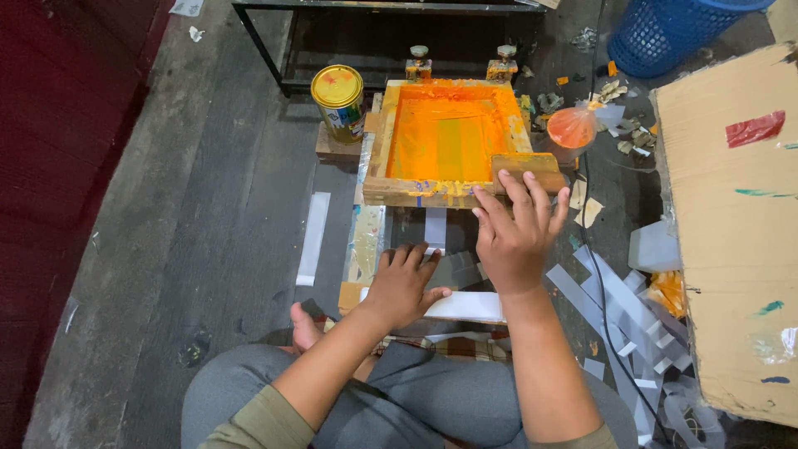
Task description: Manually screen printing orange ink onto small white material strips using a squeegee and a screen frame.
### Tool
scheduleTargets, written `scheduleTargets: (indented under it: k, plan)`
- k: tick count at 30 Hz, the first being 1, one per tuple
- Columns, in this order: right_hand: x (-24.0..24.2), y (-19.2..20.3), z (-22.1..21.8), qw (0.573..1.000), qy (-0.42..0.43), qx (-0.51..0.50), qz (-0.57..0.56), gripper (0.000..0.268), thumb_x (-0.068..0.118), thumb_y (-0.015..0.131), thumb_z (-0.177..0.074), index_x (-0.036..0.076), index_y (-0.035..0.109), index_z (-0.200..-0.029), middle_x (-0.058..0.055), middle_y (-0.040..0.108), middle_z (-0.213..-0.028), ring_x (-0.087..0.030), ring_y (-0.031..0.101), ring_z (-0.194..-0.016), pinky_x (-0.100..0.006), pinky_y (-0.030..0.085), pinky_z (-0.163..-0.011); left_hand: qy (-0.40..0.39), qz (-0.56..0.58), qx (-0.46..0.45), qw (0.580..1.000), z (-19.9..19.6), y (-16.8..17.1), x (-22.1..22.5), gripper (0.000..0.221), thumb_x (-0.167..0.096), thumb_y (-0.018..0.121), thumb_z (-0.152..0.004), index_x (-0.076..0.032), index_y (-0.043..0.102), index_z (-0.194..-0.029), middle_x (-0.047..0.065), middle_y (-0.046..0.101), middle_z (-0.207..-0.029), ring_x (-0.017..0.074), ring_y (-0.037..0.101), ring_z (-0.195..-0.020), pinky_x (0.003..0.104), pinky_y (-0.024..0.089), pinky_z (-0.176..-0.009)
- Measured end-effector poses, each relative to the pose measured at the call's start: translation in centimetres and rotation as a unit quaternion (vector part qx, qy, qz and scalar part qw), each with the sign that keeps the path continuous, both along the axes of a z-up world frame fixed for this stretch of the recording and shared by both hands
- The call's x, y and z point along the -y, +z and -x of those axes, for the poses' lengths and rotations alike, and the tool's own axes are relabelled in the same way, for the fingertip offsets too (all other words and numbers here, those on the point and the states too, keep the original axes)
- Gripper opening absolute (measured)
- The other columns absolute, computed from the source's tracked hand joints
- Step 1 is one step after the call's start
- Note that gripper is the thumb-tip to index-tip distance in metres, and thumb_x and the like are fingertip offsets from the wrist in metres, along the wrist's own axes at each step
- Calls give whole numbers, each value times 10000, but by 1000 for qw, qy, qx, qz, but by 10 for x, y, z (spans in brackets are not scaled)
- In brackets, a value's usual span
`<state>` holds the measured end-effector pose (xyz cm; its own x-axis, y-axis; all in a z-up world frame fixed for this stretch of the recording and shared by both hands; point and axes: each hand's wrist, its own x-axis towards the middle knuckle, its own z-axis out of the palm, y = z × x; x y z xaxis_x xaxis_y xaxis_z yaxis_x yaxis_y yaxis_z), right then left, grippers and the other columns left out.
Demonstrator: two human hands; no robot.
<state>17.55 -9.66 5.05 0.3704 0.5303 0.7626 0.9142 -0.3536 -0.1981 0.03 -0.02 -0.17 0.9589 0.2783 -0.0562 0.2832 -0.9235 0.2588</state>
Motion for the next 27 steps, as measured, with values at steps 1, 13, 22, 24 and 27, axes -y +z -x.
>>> scheduleTargets:
  k: [1,13,22,24,27]
  plan:
    - [0,0,0,1000,0,0,0,228,141,871,-915,207,816,-1126,-118,699,-1302,-378,561,-1346,-715,147,-1173,0,0,0,1000,0,1,0,706,-635,382,-1016,-116,532,-1470,180,506,-1432,368,457,-1340,532,363,-1026]
    - [0,-2,-1,1000,2,-2,2,223,137,874,-912,203,819,-1118,-120,696,-1307,-380,554,-1352,-713,131,-1176,0,9,-23,1000,-1,8,-1,718,-639,353,-1022,-120,505,-1494,185,493,-1466,372,445,-1365,543,342,-1045]
    - [0,-2,-2,1000,4,1,2,221,140,875,-912,199,821,-1119,-117,698,-1306,-379,553,-1351,-712,128,-1177,-2,3,-15,1000,-1,12,1,723,-651,352,-1012,-127,512,-1484,184,494,-1463,375,450,-1364,536,342,-1046]
    - [1,-1,-2,1000,-1,7,7,226,147,885,-908,206,822,-1117,-112,701,-1308,-368,557,-1350,-701,133,-1183,-1,10,-5,1000,-1,17,2,715,-646,347,-1018,-131,515,-1485,187,505,-1455,376,465,-1361,537,333,-1055]
    - [1,1,-1,1000,0,6,9,220,152,882,-914,202,821,-1119,-118,701,-1305,-368,562,-1346,-703,137,-1183,-10,-8,12,1000,0,22,3,704,-638,358,-1023,-125,529,-1473,187,498,-1463,380,467,-1356,542,337,-1058]
